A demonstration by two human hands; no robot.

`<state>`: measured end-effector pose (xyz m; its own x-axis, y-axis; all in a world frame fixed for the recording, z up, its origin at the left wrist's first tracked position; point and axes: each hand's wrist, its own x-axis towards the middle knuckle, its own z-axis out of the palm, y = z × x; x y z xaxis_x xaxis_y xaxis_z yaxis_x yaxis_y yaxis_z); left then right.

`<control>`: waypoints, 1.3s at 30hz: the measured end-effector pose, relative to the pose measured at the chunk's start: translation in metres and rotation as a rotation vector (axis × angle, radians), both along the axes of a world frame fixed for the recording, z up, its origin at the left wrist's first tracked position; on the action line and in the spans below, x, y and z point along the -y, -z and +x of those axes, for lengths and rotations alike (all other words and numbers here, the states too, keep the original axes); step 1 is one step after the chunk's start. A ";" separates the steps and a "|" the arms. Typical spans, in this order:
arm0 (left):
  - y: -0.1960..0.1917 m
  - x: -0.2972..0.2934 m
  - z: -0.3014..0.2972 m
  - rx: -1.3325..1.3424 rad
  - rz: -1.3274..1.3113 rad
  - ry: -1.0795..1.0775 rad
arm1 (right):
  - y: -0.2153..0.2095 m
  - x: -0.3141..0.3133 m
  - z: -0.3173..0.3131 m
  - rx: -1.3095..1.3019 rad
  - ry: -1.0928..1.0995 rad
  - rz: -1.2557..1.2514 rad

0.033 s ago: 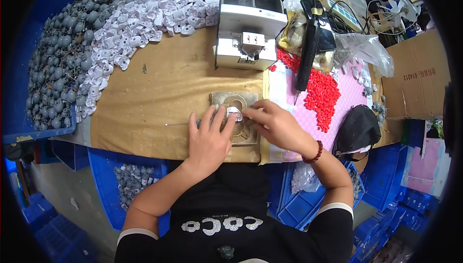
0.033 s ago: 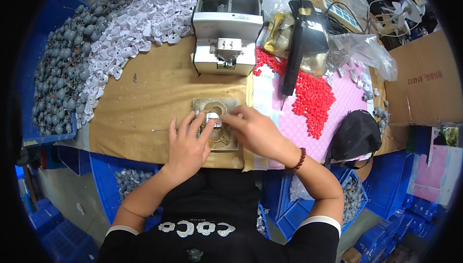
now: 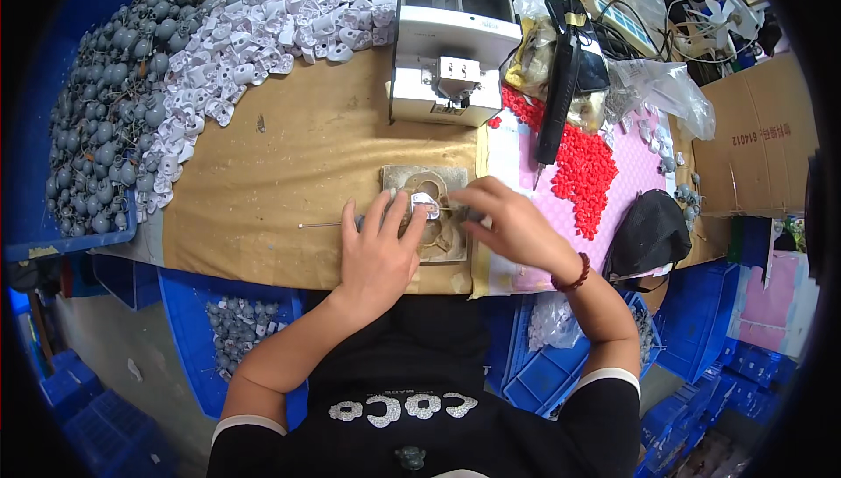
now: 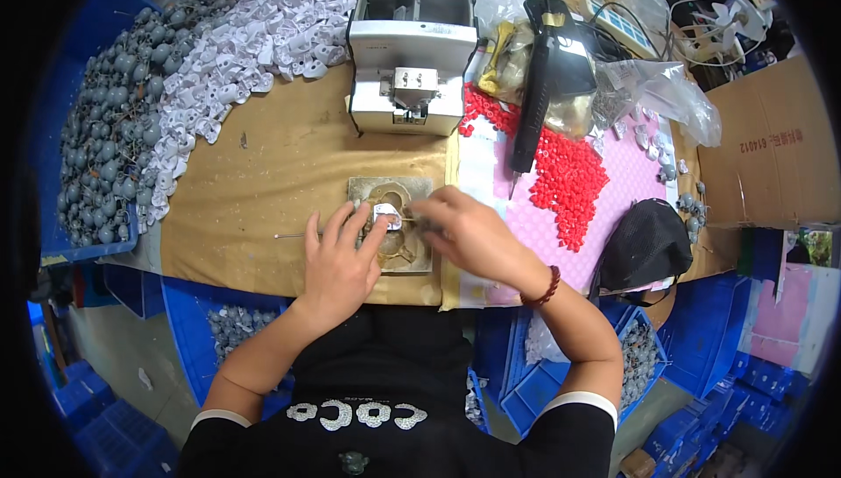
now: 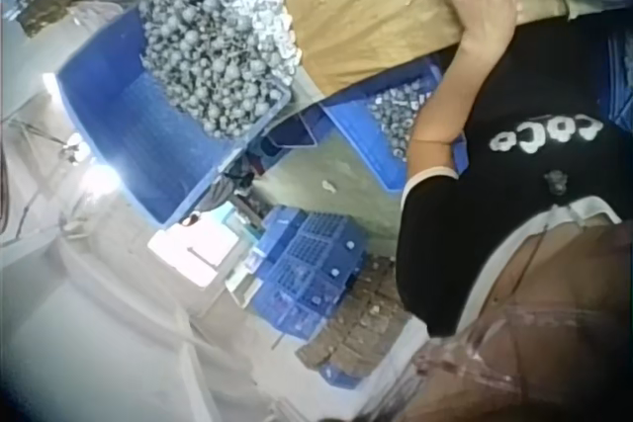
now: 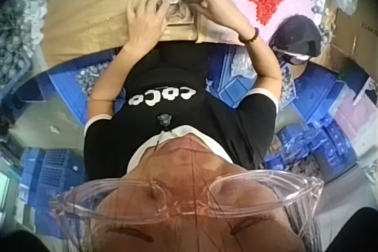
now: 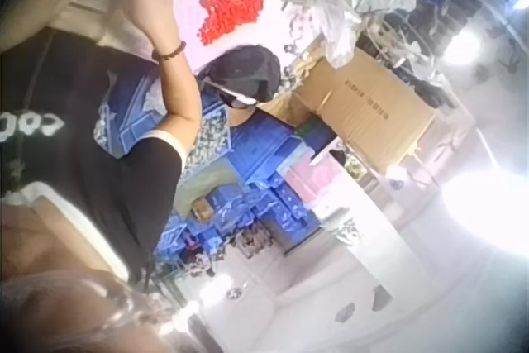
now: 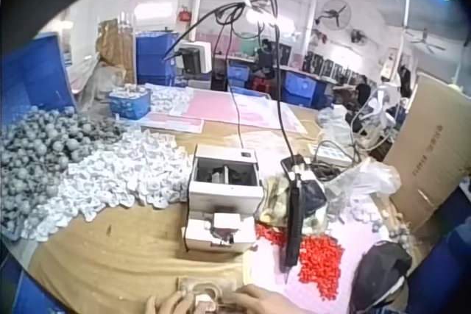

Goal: Assembling small plastic components using an electric assembly tool at a factory workbench.

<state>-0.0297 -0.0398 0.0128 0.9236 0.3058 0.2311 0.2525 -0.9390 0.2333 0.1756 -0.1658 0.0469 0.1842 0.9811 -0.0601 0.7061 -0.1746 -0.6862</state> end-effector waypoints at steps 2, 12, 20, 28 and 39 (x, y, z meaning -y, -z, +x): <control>0.001 -0.003 0.001 -0.002 -0.002 0.024 | 0.004 0.001 0.016 -0.146 0.049 0.016; 0.010 -0.009 0.004 0.047 -0.021 0.063 | 0.046 -0.026 0.008 -0.877 0.163 0.322; 0.008 -0.014 0.006 0.074 -0.039 0.103 | 0.027 -0.035 0.013 -1.110 0.067 0.023; 0.009 -0.016 0.006 0.117 -0.070 0.105 | 0.012 -0.045 0.003 -0.198 0.037 0.041; -0.005 -0.019 0.034 0.169 -0.229 -0.066 | 0.014 -0.040 -0.004 -0.138 0.129 0.110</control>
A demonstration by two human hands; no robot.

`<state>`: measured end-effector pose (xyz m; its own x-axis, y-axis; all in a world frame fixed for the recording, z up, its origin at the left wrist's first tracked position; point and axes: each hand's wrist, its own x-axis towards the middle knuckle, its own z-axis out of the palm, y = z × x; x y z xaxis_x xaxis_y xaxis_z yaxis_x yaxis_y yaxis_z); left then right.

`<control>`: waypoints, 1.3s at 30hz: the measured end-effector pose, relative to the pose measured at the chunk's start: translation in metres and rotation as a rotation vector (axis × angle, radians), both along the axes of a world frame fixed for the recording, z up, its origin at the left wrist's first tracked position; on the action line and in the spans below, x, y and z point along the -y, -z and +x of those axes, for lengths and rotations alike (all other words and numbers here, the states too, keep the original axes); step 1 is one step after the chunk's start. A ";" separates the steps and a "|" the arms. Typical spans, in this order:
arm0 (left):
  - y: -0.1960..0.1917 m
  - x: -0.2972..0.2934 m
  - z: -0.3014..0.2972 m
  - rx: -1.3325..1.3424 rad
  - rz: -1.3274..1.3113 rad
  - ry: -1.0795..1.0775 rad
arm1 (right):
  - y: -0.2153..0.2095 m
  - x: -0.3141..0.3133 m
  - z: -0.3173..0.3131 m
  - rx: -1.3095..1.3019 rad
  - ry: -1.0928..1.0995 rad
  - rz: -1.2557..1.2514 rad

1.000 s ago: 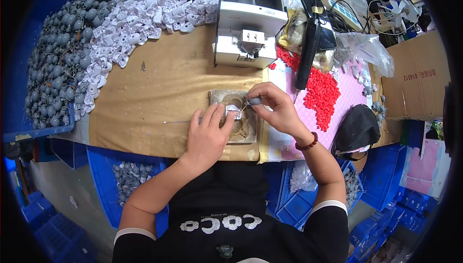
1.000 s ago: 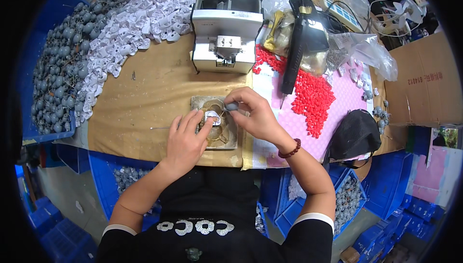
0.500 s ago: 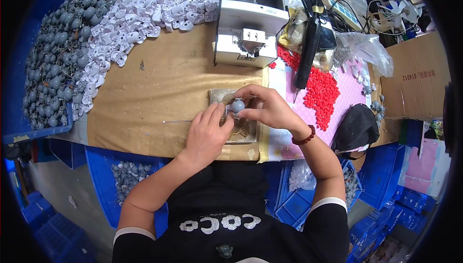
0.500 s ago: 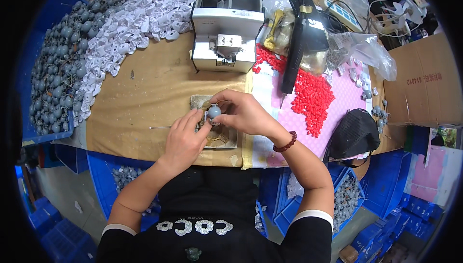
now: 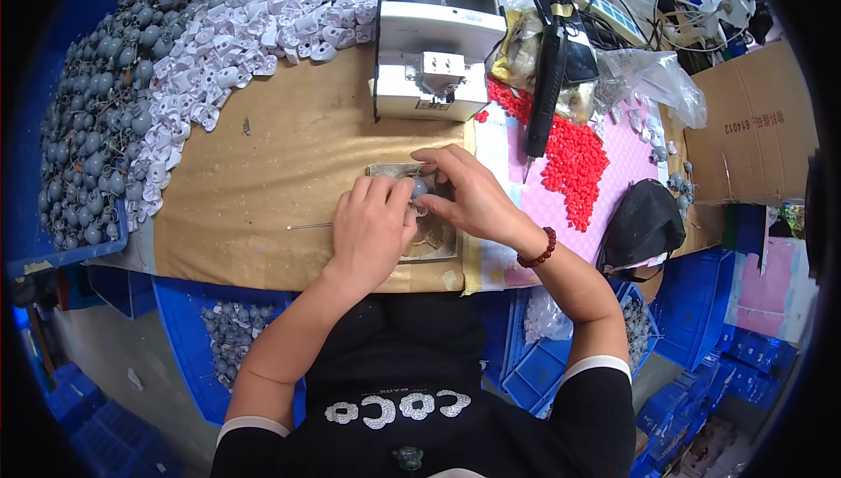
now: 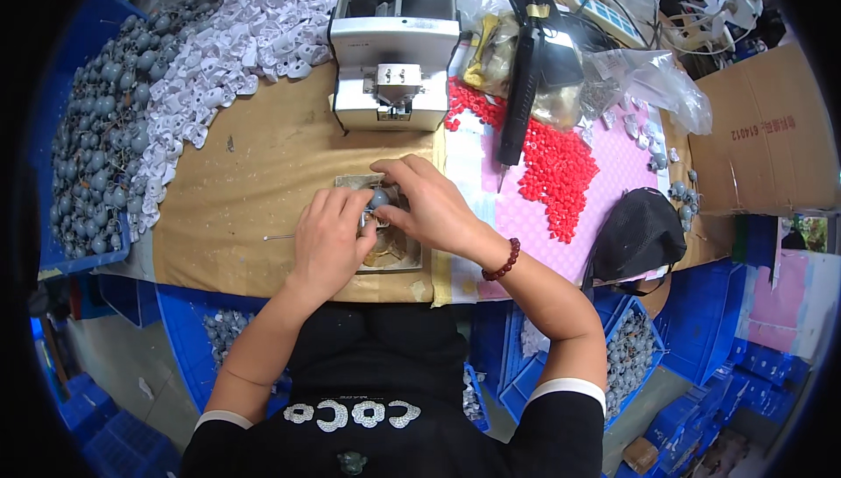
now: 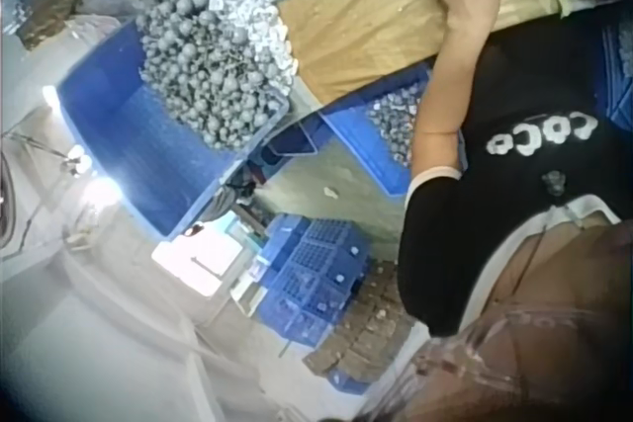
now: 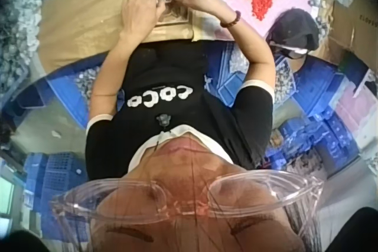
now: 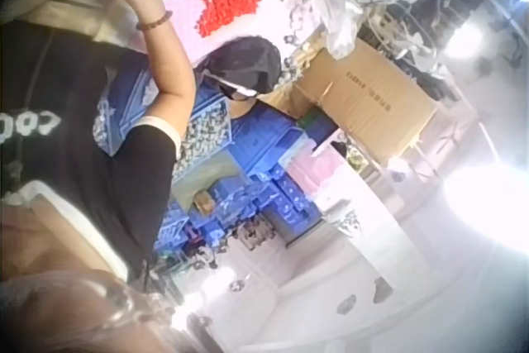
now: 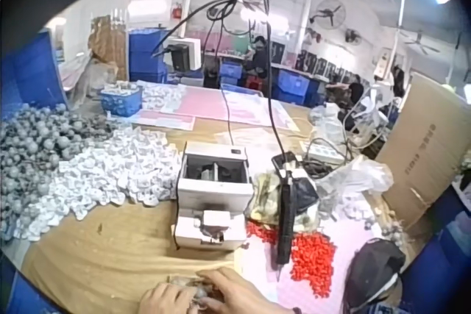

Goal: Assembling small plastic components using an electric assembly tool at a factory workbench.

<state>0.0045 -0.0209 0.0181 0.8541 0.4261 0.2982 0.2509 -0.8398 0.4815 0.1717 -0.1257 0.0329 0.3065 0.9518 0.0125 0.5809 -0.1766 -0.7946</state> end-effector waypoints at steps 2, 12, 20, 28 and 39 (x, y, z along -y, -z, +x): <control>0.002 0.000 0.001 -0.023 0.012 0.009 | 0.004 0.001 0.014 -0.079 0.078 0.129; 0.002 -0.005 0.003 -0.031 0.004 0.050 | 0.024 0.007 0.146 0.547 0.862 -0.028; 0.007 -0.001 0.004 -0.017 0.020 0.034 | -0.044 -0.008 0.102 0.059 0.665 0.942; 0.006 0.001 0.003 -0.006 -0.009 0.018 | -0.099 -0.074 0.054 -0.236 0.254 1.041; 0.013 -0.002 -0.001 -0.008 -0.066 0.009 | -0.085 -0.100 0.035 -0.457 0.300 0.625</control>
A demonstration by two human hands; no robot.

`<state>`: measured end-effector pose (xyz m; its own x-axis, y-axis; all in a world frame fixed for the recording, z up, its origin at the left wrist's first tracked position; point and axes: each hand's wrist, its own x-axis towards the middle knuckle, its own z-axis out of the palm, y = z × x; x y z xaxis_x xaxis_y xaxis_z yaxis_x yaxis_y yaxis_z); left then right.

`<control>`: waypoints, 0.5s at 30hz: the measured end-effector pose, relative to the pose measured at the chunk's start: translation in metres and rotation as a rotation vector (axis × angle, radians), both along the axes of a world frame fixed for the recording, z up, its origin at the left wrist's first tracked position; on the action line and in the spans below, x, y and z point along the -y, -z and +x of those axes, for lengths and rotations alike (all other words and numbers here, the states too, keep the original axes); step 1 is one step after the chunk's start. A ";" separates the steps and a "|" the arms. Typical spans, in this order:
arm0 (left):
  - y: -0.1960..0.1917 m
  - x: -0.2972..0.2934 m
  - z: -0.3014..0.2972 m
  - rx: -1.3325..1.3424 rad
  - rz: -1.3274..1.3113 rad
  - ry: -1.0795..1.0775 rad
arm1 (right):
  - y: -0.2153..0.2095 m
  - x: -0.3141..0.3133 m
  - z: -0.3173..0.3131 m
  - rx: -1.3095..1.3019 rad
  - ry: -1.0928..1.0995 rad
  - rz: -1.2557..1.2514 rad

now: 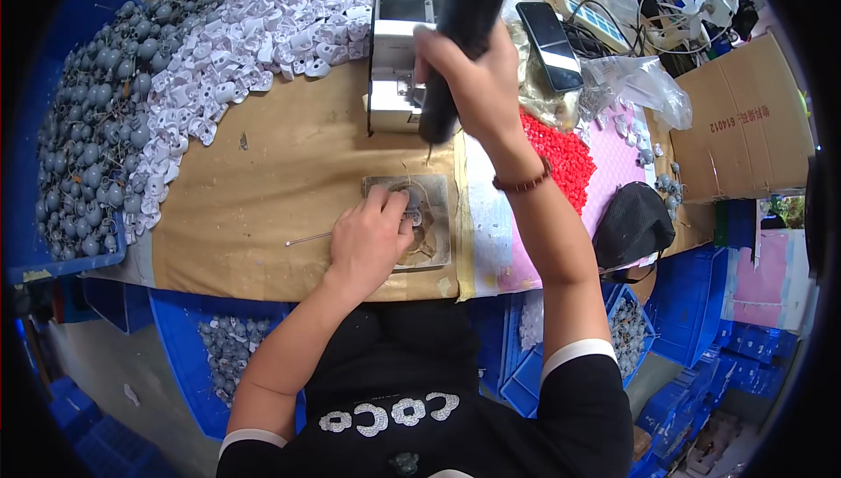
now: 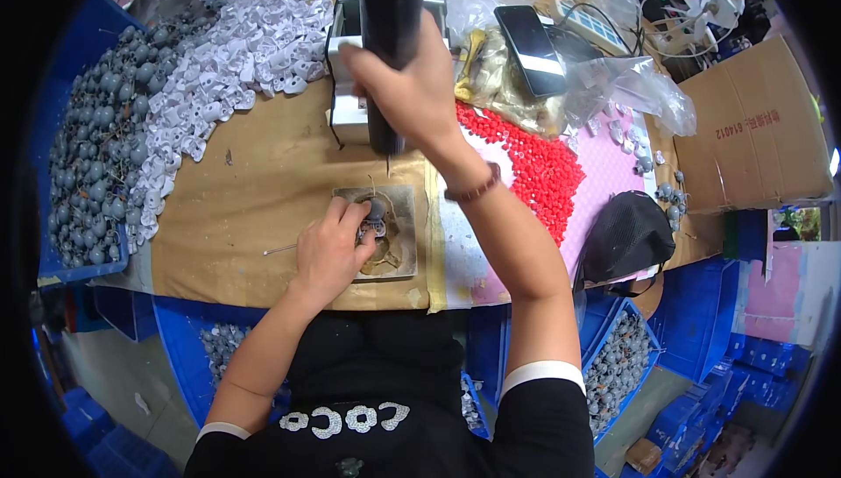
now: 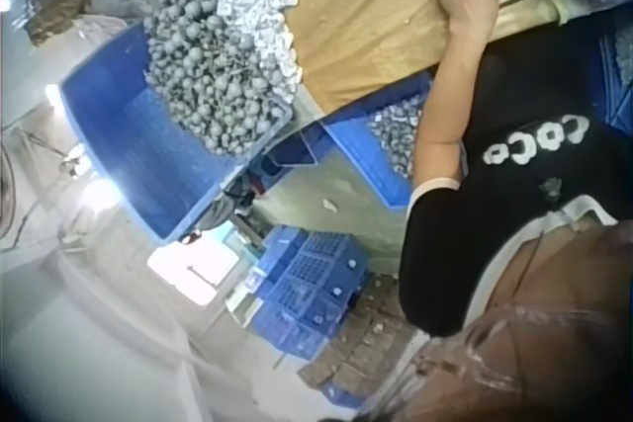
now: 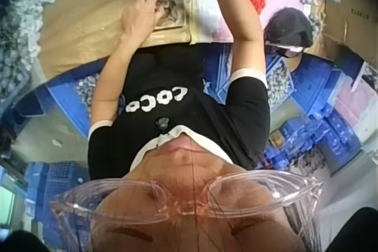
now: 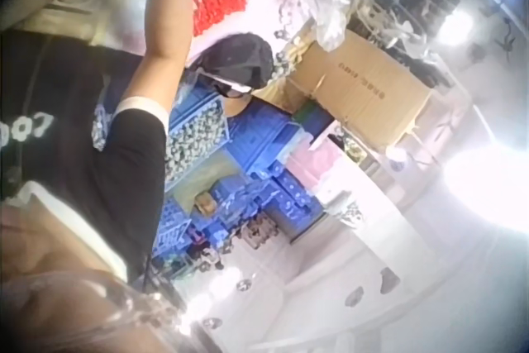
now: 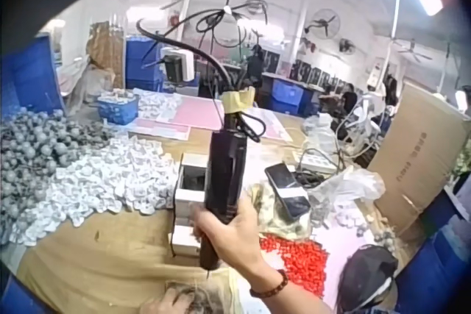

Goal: Assembling small plastic components using an electric assembly tool at a factory workbench.

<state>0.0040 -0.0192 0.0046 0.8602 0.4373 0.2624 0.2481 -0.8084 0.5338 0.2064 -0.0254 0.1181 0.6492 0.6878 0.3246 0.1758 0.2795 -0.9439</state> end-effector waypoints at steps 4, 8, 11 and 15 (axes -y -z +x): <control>-0.002 -0.001 0.000 -0.104 -0.031 0.008 | 0.004 0.037 -0.041 -0.139 -0.072 0.059; -0.007 -0.001 0.002 -0.150 -0.047 0.009 | 0.016 0.054 -0.055 -0.110 -0.130 0.102; -0.006 0.000 0.002 -0.093 -0.062 0.014 | 0.024 0.056 -0.057 -0.077 -0.152 0.137; -0.002 -0.001 0.003 0.006 -0.007 0.000 | 0.025 0.060 -0.061 -0.107 -0.172 0.138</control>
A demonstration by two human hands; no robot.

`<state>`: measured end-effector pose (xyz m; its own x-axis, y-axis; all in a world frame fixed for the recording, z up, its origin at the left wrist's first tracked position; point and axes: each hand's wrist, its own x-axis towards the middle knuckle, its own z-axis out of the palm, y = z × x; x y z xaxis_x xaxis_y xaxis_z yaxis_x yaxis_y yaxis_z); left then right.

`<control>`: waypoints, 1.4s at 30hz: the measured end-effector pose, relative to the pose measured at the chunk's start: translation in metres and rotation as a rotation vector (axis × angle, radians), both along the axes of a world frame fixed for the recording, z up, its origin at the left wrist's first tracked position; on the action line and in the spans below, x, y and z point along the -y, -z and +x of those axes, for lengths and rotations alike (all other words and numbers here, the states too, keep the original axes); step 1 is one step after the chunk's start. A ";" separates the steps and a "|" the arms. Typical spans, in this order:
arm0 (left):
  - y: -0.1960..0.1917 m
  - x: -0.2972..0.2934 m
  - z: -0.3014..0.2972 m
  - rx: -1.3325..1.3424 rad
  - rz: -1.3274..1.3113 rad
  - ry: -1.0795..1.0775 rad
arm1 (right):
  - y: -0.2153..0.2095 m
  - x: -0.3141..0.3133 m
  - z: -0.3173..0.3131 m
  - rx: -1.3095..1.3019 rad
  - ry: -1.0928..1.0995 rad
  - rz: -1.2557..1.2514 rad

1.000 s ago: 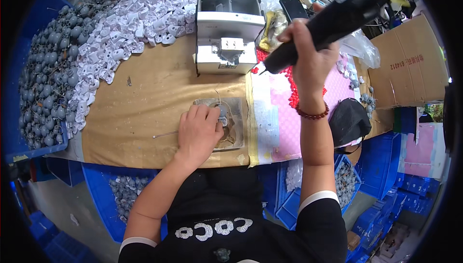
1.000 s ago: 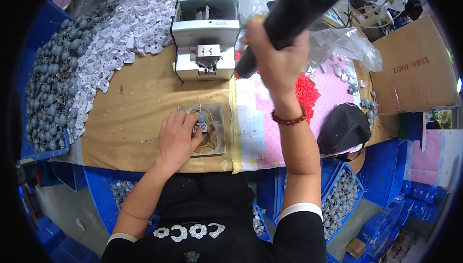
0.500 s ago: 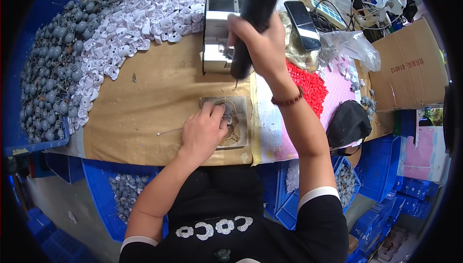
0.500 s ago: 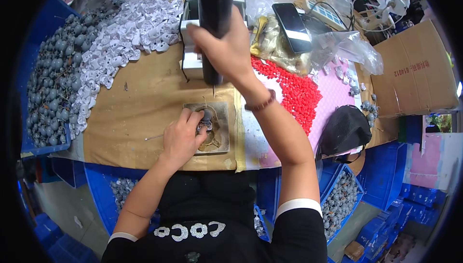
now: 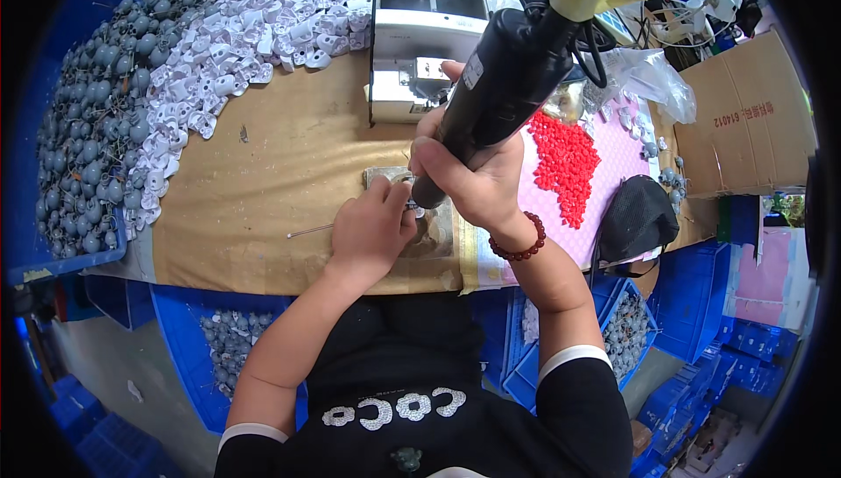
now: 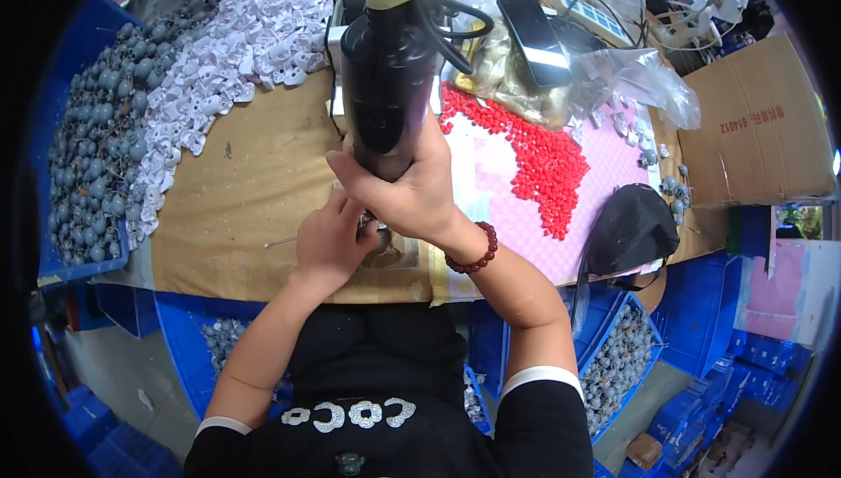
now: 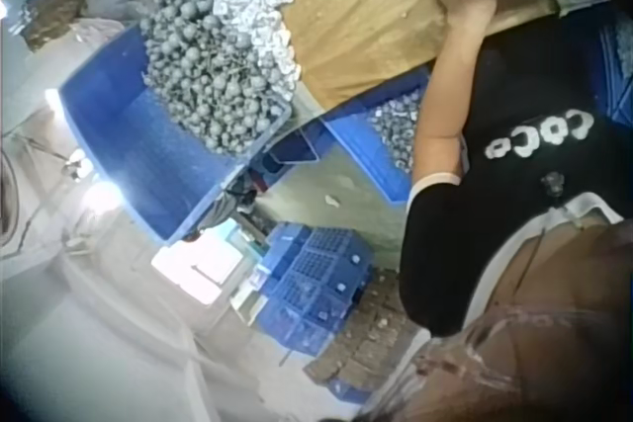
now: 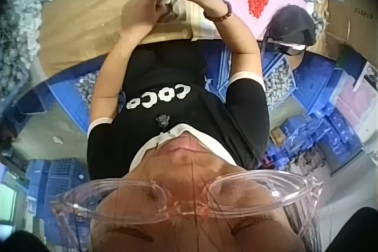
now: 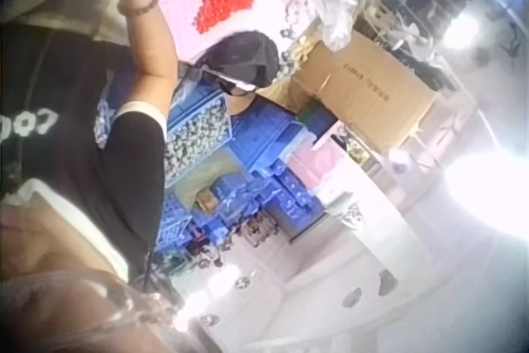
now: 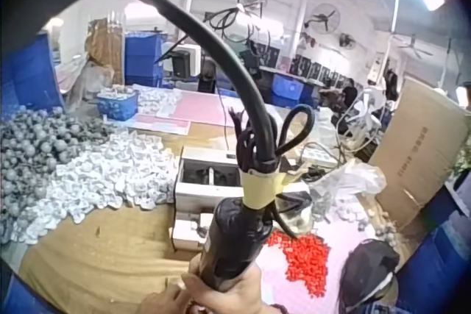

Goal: Assembling small plastic components using an electric assembly tool at a factory workbench.

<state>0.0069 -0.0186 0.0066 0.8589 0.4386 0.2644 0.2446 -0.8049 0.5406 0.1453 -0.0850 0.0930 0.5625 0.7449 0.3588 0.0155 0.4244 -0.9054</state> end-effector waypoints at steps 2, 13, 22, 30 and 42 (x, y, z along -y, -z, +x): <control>0.001 0.000 0.001 -0.007 0.003 -0.003 | -0.001 0.002 -0.001 -0.007 0.005 0.005; -0.001 -0.002 0.000 0.025 -0.047 0.017 | 0.016 0.014 0.004 0.293 -0.021 -0.063; -0.002 -0.003 -0.001 0.021 -0.088 0.039 | 0.035 0.022 -0.002 0.288 -0.038 -0.083; -0.004 -0.003 -0.001 -0.007 -0.129 0.056 | 0.033 0.025 -0.002 0.317 -0.100 -0.066; -0.012 0.003 -0.006 -0.027 -0.111 0.005 | 0.039 0.036 0.119 -0.039 0.498 -0.466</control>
